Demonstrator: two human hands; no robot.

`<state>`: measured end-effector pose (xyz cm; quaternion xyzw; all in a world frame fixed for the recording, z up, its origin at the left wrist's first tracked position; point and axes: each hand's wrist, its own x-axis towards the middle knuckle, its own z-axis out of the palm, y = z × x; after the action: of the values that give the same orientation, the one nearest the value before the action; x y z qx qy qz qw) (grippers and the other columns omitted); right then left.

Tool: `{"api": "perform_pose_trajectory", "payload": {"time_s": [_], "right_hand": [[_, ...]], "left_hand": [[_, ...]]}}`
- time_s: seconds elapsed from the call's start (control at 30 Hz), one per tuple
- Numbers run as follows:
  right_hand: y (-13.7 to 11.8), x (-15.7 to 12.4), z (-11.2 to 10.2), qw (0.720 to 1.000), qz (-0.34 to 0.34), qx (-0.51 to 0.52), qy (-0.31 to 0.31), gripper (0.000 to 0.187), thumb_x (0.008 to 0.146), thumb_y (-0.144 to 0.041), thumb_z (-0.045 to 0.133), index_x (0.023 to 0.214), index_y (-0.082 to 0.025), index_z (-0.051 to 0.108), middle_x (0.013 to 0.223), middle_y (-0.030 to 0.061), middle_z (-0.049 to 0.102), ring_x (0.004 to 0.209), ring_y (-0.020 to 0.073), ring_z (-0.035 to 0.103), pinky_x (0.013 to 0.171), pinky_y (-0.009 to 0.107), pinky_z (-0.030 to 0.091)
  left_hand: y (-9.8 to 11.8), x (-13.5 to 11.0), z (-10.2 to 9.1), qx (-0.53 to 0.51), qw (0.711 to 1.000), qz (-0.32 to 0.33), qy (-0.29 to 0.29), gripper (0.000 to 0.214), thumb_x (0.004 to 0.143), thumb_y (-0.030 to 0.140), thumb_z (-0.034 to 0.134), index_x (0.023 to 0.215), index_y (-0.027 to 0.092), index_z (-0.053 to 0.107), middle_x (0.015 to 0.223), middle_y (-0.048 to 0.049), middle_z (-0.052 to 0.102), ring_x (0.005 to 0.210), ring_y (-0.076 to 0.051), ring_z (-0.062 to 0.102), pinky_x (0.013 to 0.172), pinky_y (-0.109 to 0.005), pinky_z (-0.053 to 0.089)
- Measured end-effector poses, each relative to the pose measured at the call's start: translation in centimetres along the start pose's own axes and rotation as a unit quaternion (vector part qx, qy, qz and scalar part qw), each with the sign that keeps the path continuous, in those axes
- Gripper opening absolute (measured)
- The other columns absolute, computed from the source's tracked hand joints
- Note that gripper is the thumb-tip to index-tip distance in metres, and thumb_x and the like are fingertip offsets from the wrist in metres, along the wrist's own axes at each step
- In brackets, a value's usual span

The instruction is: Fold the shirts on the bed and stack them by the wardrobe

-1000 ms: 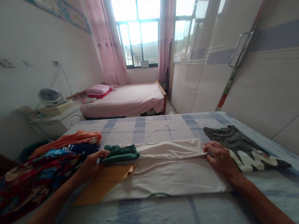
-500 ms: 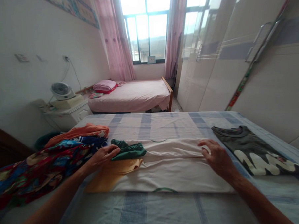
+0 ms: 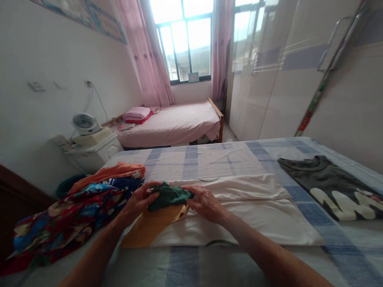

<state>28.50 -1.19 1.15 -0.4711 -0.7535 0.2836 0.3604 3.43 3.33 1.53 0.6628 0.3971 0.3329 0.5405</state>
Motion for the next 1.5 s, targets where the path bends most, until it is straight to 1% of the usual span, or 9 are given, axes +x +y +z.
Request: {"api": "perform_pose_trajectory", "payload": {"time_s": [0.13, 0.37, 0.67, 0.83, 1.0, 1.1, 1.2, 1.37, 1.5], "right_hand": [[0.6, 0.2, 0.6, 0.998, 0.046, 0.012, 0.033, 0.032, 0.076, -0.022, 0.056, 0.107, -0.023, 0.064, 0.1, 0.0039, 0.067, 0.095, 0.0188, 0.06, 0.087, 0.034, 0.045], [0.3, 0.1, 0.6, 0.993, 0.066, 0.095, -0.005, 0.033, 0.076, -0.024, 0.057, 0.109, -0.023, 0.061, 0.09, 0.0009, 0.065, 0.079, 0.0145, 0.058, 0.071, 0.027, 0.046], [0.7, -0.1, 1.3, 0.986, 0.04, 0.155, 0.051, 0.018, 0.075, -0.019, 0.054, 0.087, -0.019, 0.068, 0.083, 0.0017, 0.056, 0.07, 0.0113, 0.052, 0.06, 0.023, 0.042], [0.7, -0.8, 1.2, 0.996, -0.004, 0.018, 0.092, 0.024, 0.079, -0.013, 0.046, 0.09, -0.021, 0.066, 0.09, 0.0038, 0.06, 0.082, 0.0145, 0.056, 0.07, 0.026, 0.044], [-0.5, -1.6, 0.8, 0.979, -0.007, -0.203, 0.037, 0.022, 0.082, -0.022, 0.053, 0.099, -0.025, 0.065, 0.093, 0.0033, 0.066, 0.094, 0.0208, 0.057, 0.084, 0.036, 0.039], [-0.2, -1.5, -1.9, 0.967, 0.029, -0.241, 0.079, 0.025, 0.086, -0.027, 0.046, 0.104, -0.024, 0.063, 0.093, 0.0039, 0.068, 0.092, 0.0194, 0.059, 0.084, 0.035, 0.041], [2.9, -2.1, -7.1, 0.944, 0.078, -0.292, 0.133, 0.029, 0.087, -0.027, 0.041, 0.104, -0.022, 0.064, 0.103, 0.0058, 0.066, 0.098, 0.0197, 0.058, 0.086, 0.034, 0.042], [11.0, -5.7, -15.0, 0.851, 0.25, -0.412, 0.207, 0.037, 0.084, -0.027, 0.036, 0.109, -0.021, 0.063, 0.123, 0.0081, 0.058, 0.114, 0.0278, 0.049, 0.09, 0.044, 0.041], [14.8, -7.7, -16.1, 0.837, 0.274, -0.43, 0.197, 0.041, 0.086, -0.035, 0.032, 0.11, -0.018, 0.061, 0.122, 0.0109, 0.059, 0.114, 0.0276, 0.049, 0.094, 0.045, 0.038]], "left_hand": [[-0.2, -0.2, -0.1, -0.019, 0.998, -0.06, -0.014, 0.071, 0.065, 0.033, 0.074, 0.128, 0.02, 0.044, 0.083, -0.0003, 0.059, 0.07, -0.013, 0.057, 0.06, -0.022, 0.044], [0.6, -0.6, -0.1, -0.102, 0.994, 0.006, 0.026, 0.067, 0.065, 0.03, 0.073, 0.128, 0.022, 0.05, 0.09, -0.0007, 0.056, 0.078, -0.013, 0.055, 0.068, -0.023, 0.043], [1.0, -1.2, -0.9, -0.02, 0.995, -0.102, 0.006, 0.083, 0.06, 0.032, 0.075, 0.133, 0.016, 0.041, 0.08, 0.0, 0.06, 0.071, -0.015, 0.058, 0.063, -0.024, 0.045], [-0.5, -0.4, -0.4, -0.027, 0.988, -0.014, 0.152, 0.068, 0.069, 0.038, 0.064, 0.129, 0.015, 0.042, 0.092, -0.0035, 0.06, 0.08, -0.017, 0.06, 0.069, -0.027, 0.049], [-1.8, 0.3, -0.8, 0.279, 0.93, 0.005, 0.239, 0.039, 0.077, 0.034, 0.052, 0.11, 0.014, 0.059, 0.089, -0.0056, 0.059, 0.07, -0.017, 0.058, 0.069, -0.031, 0.05], [-1.5, 1.2, -1.9, 0.408, 0.87, 0.098, 0.258, 0.034, 0.084, 0.03, 0.041, 0.108, 0.016, 0.061, 0.108, -0.0099, 0.058, 0.094, -0.021, 0.058, 0.09, -0.035, 0.044], [-1.5, 2.7, -3.0, 0.463, 0.853, 0.129, 0.204, 0.037, 0.085, 0.028, 0.036, 0.108, 0.017, 0.063, 0.117, -0.0094, 0.058, 0.112, -0.023, 0.051, 0.101, -0.037, 0.037], [-1.6, 4.4, -3.7, 0.497, 0.86, 0.076, 0.087, 0.042, 0.084, 0.032, 0.034, 0.107, 0.016, 0.066, 0.106, -0.0093, 0.066, 0.101, -0.022, 0.059, 0.093, -0.032, 0.042], [-1.1, 4.4, -3.6, 0.529, 0.844, -0.01, 0.093, 0.034, 0.08, 0.028, 0.04, 0.095, 0.018, 0.067, 0.091, -0.0071, 0.07, 0.088, -0.021, 0.064, 0.079, -0.027, 0.046]]}}
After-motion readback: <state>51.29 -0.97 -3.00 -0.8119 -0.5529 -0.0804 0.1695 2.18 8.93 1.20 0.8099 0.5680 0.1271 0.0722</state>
